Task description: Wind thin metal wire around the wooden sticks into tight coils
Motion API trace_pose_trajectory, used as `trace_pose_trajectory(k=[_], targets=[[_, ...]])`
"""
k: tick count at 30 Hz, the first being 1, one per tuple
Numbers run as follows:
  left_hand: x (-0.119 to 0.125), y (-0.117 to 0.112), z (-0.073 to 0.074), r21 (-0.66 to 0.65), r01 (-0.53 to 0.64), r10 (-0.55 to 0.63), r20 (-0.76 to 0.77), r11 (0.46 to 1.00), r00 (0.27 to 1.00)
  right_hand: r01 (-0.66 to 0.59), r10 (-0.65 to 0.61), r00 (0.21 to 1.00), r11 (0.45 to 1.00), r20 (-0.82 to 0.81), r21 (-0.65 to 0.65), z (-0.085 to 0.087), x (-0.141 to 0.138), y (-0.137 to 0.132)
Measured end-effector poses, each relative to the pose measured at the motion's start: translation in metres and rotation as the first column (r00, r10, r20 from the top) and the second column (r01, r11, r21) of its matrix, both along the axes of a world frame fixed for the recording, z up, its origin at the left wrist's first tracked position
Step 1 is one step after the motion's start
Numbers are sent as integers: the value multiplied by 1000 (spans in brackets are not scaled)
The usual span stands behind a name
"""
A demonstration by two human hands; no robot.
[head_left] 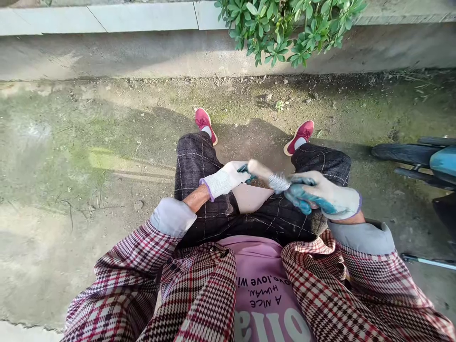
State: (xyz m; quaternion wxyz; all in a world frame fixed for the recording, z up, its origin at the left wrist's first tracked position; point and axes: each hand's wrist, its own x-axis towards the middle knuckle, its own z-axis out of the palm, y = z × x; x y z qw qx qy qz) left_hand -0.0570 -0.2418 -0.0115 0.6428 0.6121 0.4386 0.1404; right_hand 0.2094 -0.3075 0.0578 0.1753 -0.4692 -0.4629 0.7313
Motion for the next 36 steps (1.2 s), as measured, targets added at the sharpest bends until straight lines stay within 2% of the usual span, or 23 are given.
trace_pose_trajectory(k=[3, 5, 7, 10, 13, 15, 17, 19, 21, 23, 25, 28, 30, 33, 35, 36], targets=[[-1, 3, 0, 27, -18, 18, 18, 999, 1000, -248, 245, 967, 968, 63, 31, -5, -9, 2], [-2, 4, 4, 73, -1, 3, -16, 997, 1000, -357, 339, 929, 927, 151, 114, -13, -18, 2], [-5, 3, 8, 127, 35, -25, -77, 991, 997, -442, 380, 874, 881, 303, 171, -22, -25, 1], [-7, 2, 16, 213, 82, -42, -185, 974, 982, -464, 301, 771, 869, 562, 171, -34, -26, 2], [-6, 2, 21, 261, 85, -23, -234, 962, 972, -373, 106, 679, 902, 726, 217, -39, -18, 8], [-4, 1, 23, 255, 69, -13, -215, 965, 977, -282, -35, 662, 914, 749, 292, -39, -13, 11], [-2, -2, 25, 215, 43, -7, -164, 976, 986, -164, -157, 698, 914, 698, 370, -37, -11, 12], [1, -4, 27, 139, 19, -6, -94, 990, 996, -5, -232, 783, 926, 578, 379, -34, -12, 11], [3, -6, 29, 57, 20, -19, -18, 998, 1000, 183, -296, 862, 939, 411, 293, -30, -15, 7], [3, -7, 28, 20, 48, -49, 39, 999, 998, 315, -354, 902, 931, 247, 182, -26, -18, 4], [3, -7, 25, 29, 86, -88, 68, 996, 994, 368, -380, 919, 923, 109, 112, -22, -19, 0], [1, -5, 15, 40, 122, -125, 65, 992, 990, 364, -360, 931, 930, -64, 60, -18, -16, -3], [0, -3, 9, 44, 102, -104, 38, 994, 994, 300, -292, 947, 953, -132, 40, -16, -12, -3], [-2, 2, 6, 60, 55, -56, 13, 997, 998, -1, 2, 992, 1000, -127, 4, -17, -8, -1], [-4, 4, 9, 95, 54, -54, -6, 994, 999, -212, 213, 976, 977, -53, 17, -21, -9, 0], [-6, 4, 11, 124, 66, -63, -27, 990, 998, -278, 278, 961, 959, 5, 51, -24, -10, 1]])
